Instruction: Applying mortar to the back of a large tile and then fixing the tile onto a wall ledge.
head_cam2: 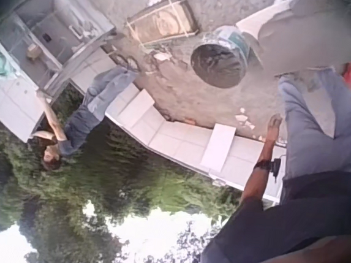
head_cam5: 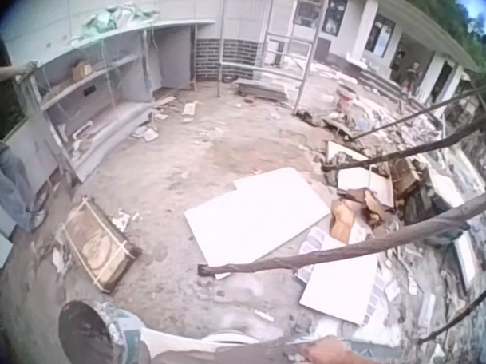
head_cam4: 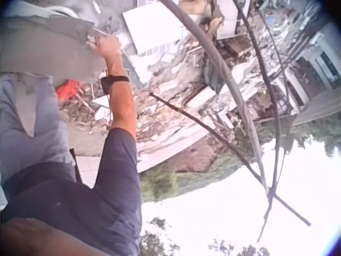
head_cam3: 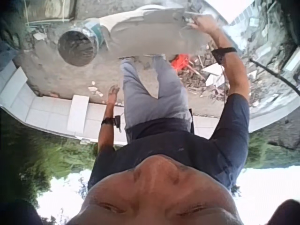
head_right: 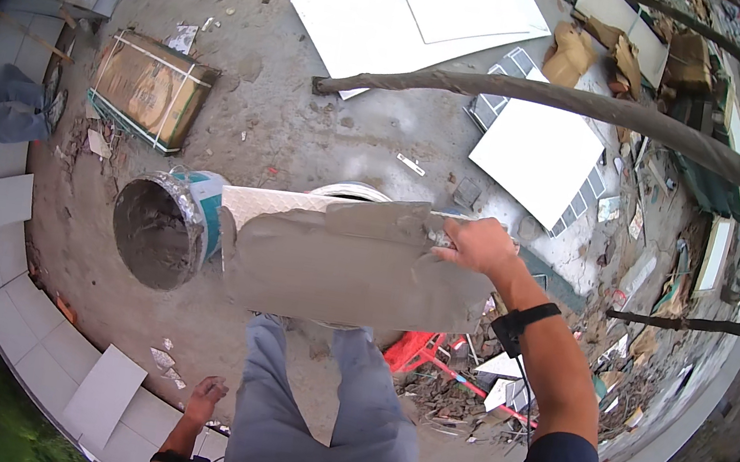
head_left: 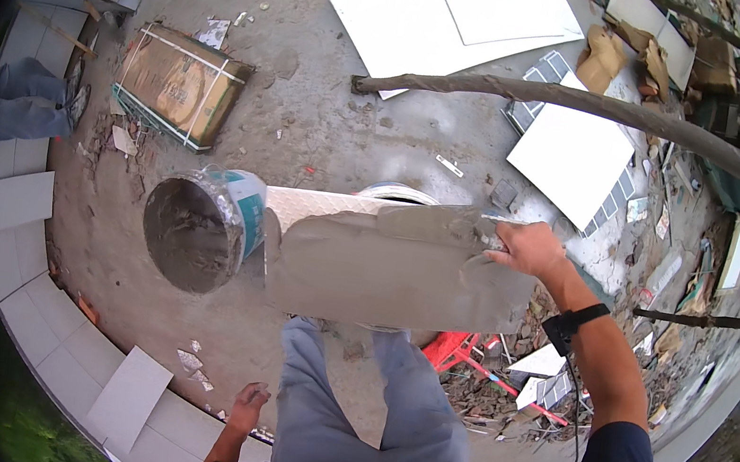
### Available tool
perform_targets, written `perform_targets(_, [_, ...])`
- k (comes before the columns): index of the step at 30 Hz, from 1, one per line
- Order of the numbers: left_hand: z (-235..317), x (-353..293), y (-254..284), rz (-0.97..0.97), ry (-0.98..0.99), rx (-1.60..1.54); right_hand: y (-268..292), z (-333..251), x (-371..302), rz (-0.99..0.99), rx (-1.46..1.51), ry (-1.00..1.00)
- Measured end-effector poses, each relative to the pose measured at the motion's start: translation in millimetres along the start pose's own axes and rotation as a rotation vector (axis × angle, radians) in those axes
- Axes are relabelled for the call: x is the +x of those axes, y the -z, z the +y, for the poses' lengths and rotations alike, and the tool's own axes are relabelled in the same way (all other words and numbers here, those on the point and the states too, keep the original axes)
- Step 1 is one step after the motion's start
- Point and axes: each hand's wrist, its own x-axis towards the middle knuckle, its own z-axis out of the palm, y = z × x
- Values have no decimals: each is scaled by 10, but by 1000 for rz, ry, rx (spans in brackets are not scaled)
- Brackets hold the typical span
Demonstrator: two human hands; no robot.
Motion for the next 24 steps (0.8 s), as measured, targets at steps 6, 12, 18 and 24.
perform_targets(6, [128, 115, 181, -37, 3, -93, 110, -340, 428, 138, -1, -169])
perform_targets(12, [-307, 66, 680, 40, 39, -175, 136, -1118, 941, -143, 152, -71])
perform_targets(18, [-671, 87, 669, -2, 1, -196, 256, -1188, 1165, 145, 301, -396])
perform_targets(24, [-754, 233, 706, -92, 11, -219, -405, -1938, -39, 184, 1131, -699])
